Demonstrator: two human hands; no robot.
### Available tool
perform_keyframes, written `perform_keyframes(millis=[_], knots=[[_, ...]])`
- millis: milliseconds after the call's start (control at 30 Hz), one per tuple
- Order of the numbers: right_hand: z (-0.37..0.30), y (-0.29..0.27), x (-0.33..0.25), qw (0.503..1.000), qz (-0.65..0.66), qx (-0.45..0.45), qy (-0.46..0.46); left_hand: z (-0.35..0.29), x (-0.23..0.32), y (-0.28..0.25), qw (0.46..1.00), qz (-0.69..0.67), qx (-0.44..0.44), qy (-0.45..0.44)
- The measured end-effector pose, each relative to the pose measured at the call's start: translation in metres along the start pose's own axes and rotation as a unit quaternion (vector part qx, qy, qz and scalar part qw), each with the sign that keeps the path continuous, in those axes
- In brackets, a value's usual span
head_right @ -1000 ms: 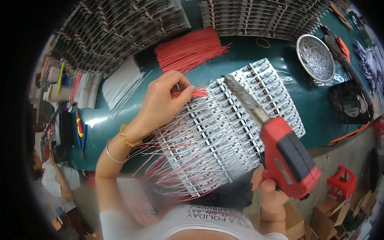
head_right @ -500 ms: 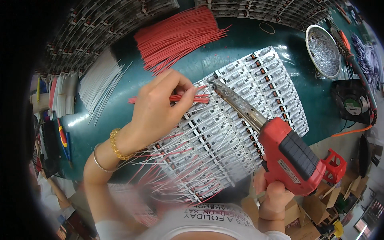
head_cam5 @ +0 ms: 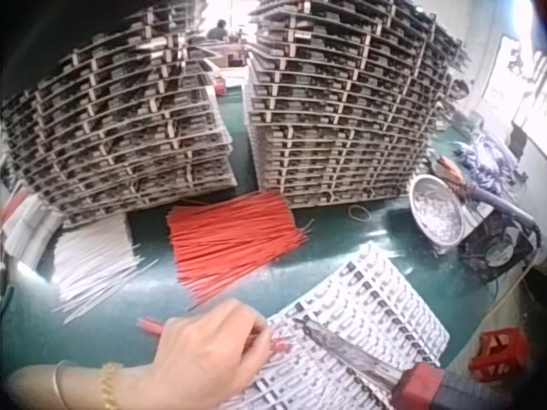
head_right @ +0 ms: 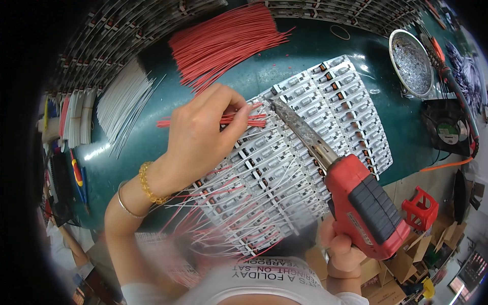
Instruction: The person uses a soldering iron to attach red and white wires to a grid of electronic components on a workbench. They repeatedly pick up individual wires, position them against the component terminals, and apply the soldering iron to secure the connections.
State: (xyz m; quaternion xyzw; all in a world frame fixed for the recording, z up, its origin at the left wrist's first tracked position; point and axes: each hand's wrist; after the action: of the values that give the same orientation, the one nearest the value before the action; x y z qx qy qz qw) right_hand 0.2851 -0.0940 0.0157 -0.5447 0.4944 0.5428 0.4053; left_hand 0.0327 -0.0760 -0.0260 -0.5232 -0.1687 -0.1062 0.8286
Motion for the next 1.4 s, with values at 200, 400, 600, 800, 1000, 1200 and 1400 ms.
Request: perform_keyframes(millis=[200,400,600,800,1000,1200,1400], knots=[[-0.001,-0.006,0.001,0.999,0.031,-0.024,0.016,-0.001,0.0,0.0,1.0,0.001,0.005,0.002],[-0.002,-0.013,0.002,1.0,0.025,-0.003,-0.001,0.002,0.01,-0.011,1.0,-0.005,0.022,0.014],[-0.002,-0.014,0.001,0.999,0.026,-0.004,0.026,0.0,0.013,-0.006,1.0,-0.016,-0.015,0.011],[-0.003,-0.012,0.0,0.999,0.032,-0.011,0.021,0.001,0.014,-0.005,1.0,0.003,-0.015,0.013],[-0.004,-0.012,0.001,0.999,0.039,-0.013,0.003,0.002,0.015,-0.004,1.0,0.009,-0.014,0.018],[-0.005,-0.009,-0.001,0.999,0.032,0.0,0.017,0.002,0.014,-0.005,1.0,0.007,-0.019,0.016],[-0.007,-0.013,0.002,0.999,0.028,-0.025,0.023,0.001,0.014,-0.004,1.0,0.007,-0.011,0.017]])
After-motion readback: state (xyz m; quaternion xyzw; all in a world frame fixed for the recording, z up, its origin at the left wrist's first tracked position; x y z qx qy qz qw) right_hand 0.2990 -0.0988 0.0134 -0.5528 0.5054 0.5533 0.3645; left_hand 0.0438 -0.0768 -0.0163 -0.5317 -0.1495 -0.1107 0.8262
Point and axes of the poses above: each hand's wrist, its own z-axis towards the middle knuckle, its own y-axis out of the palm, x = y × z, and after that the axes turned 15 degrees about z, right-handed
